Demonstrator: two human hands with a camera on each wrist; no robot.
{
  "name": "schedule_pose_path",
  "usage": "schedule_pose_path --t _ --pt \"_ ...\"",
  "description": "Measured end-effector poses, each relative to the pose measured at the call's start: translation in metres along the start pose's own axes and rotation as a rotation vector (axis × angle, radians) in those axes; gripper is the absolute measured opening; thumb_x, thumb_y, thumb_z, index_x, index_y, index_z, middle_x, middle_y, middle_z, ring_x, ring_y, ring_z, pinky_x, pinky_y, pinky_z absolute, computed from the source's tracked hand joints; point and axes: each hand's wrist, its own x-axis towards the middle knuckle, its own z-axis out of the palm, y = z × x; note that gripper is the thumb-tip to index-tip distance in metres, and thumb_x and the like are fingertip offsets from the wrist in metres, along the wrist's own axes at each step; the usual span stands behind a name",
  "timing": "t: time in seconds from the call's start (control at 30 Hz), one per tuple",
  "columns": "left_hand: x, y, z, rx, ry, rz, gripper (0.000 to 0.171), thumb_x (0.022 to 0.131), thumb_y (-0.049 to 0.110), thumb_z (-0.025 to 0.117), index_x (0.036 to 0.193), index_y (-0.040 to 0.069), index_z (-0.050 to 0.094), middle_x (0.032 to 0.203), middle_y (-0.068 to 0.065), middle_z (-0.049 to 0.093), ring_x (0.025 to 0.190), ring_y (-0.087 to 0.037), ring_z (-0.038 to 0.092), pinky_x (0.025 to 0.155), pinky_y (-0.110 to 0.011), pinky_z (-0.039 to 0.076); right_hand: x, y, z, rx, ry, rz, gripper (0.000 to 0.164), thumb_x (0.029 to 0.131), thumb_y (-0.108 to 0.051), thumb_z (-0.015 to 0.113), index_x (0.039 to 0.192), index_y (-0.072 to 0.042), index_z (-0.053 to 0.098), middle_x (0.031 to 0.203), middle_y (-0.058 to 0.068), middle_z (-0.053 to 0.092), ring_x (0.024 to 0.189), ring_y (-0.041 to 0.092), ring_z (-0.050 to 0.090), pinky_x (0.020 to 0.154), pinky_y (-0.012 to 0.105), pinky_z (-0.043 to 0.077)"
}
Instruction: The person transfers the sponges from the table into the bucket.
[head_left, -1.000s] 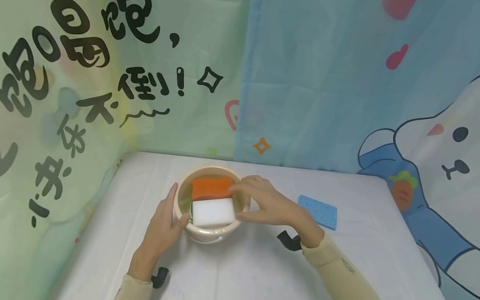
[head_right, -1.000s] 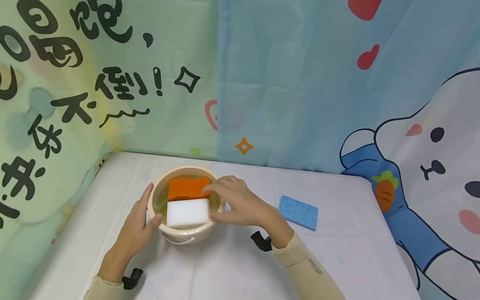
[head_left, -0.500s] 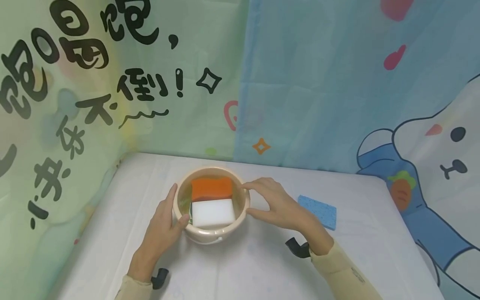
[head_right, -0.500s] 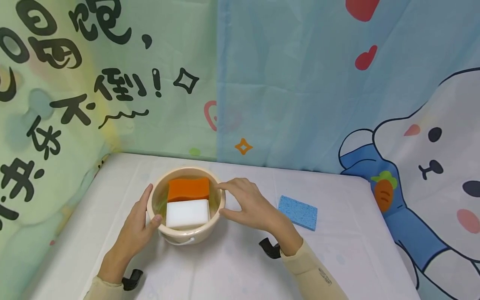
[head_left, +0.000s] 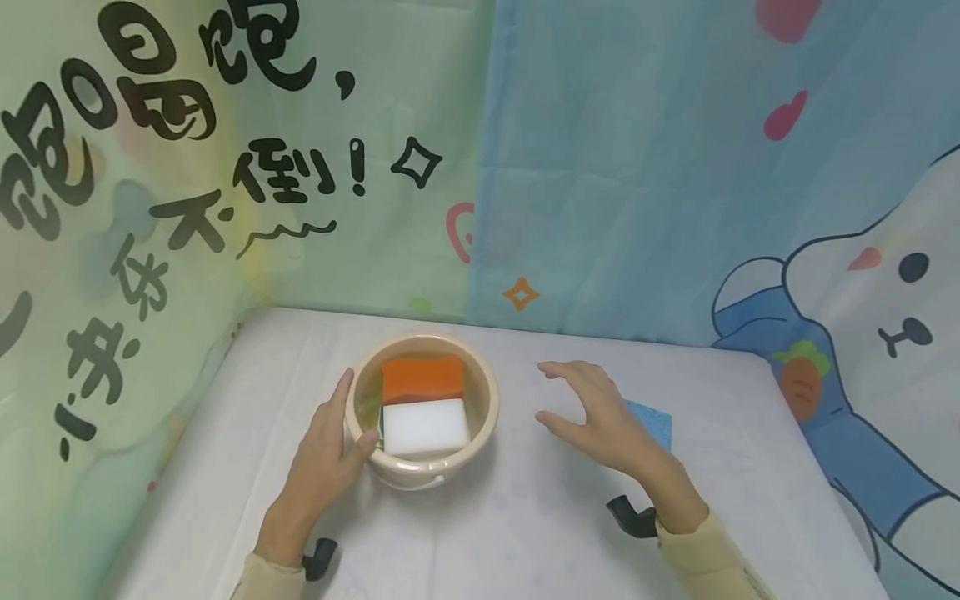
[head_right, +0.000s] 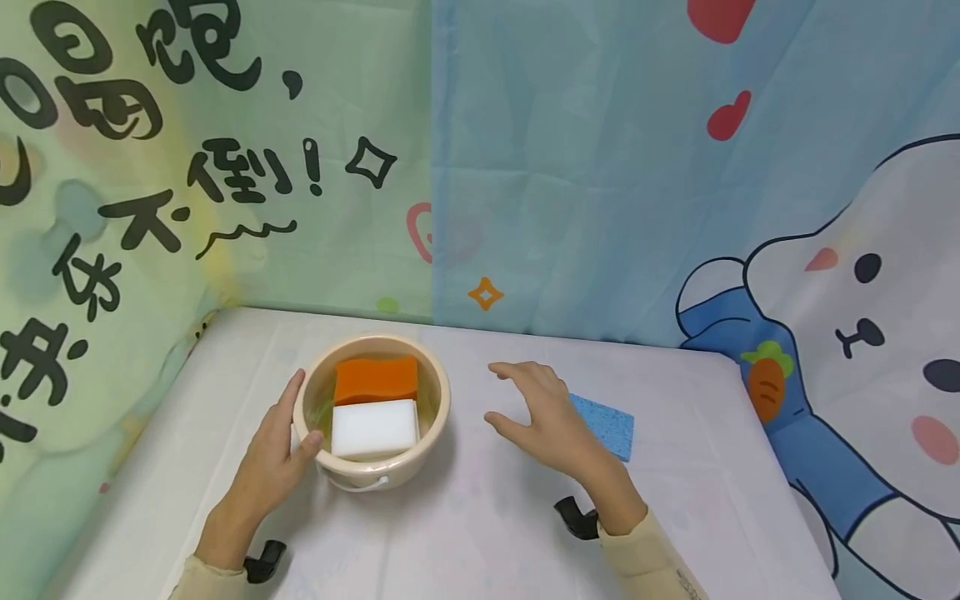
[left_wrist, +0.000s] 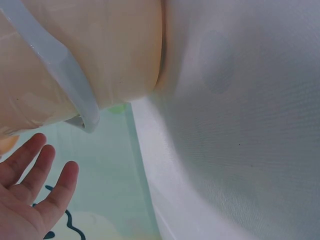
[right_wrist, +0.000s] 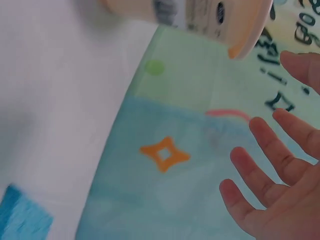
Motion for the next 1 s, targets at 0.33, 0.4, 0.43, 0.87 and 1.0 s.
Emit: schedule_pose_path --t 0.33,0.4,0.43,0.87,1.0 --pt "-0.002 0.001 0.0 -0.009 -0.005 -0.001 0.084 0.093 0.03 0.063 0.161 0.013 0.017 0.143 -0.025 0.049 0.126 -0.042 0.05 0.098 -0.063 0.043 -0.039 0.04 -0.014 -0.094 0.069 0.187 0.059 0.085 -0.01 0.079 0.138 -0.001 0.053 0.126 0.021 0.058 0.121 0.042 0.046 0.097 0.063 0.036" --pt "-0.002 0.001 0.0 -0.008 -0.006 0.001 0.084 0.094 0.03 0.063 0.161 0.014 0.017 0.143 -0.025 0.048 0.127 -0.042 0.05 0.098 -0.063 0.043 -0.046 0.049 -0.017 -0.109 0.064 0.222 0.06 0.086 -0.011 0.078 0.138 0.0 0.052 0.128 0.023 0.057 0.121 0.044 0.045 0.097 0.064 0.036" --pt "-0.002 0.0 0.0 -0.007 -0.006 0.002 0.084 0.094 0.03 0.063 0.162 0.014 0.017 0.143 -0.025 0.048 0.127 -0.042 0.05 0.098 -0.063 0.043 -0.049 0.054 -0.019 -0.115 0.063 0.235 0.06 0.086 -0.011 0.079 0.138 0.001 0.052 0.129 0.024 0.056 0.122 0.045 0.044 0.097 0.064 0.035" --pt "-0.001 0.001 -0.001 -0.005 -0.013 0.003 0.083 0.094 0.03 0.063 0.161 0.013 0.017 0.145 -0.026 0.047 0.128 -0.043 0.049 0.098 -0.064 0.042 -0.07 0.11 -0.024 -0.144 -0.052 0.344 0.077 0.086 -0.021 0.08 0.147 0.005 0.039 0.143 0.033 0.042 0.13 0.055 0.034 0.101 0.07 0.03" --pt "0.0 0.001 0.0 0.001 -0.017 -0.006 0.084 0.093 0.03 0.062 0.162 0.014 0.017 0.146 -0.025 0.046 0.129 -0.043 0.048 0.098 -0.064 0.042 -0.071 0.118 -0.023 -0.163 -0.087 0.377 0.079 0.087 -0.024 0.079 0.147 0.005 0.038 0.144 0.035 0.039 0.13 0.058 0.032 0.099 0.074 0.028"
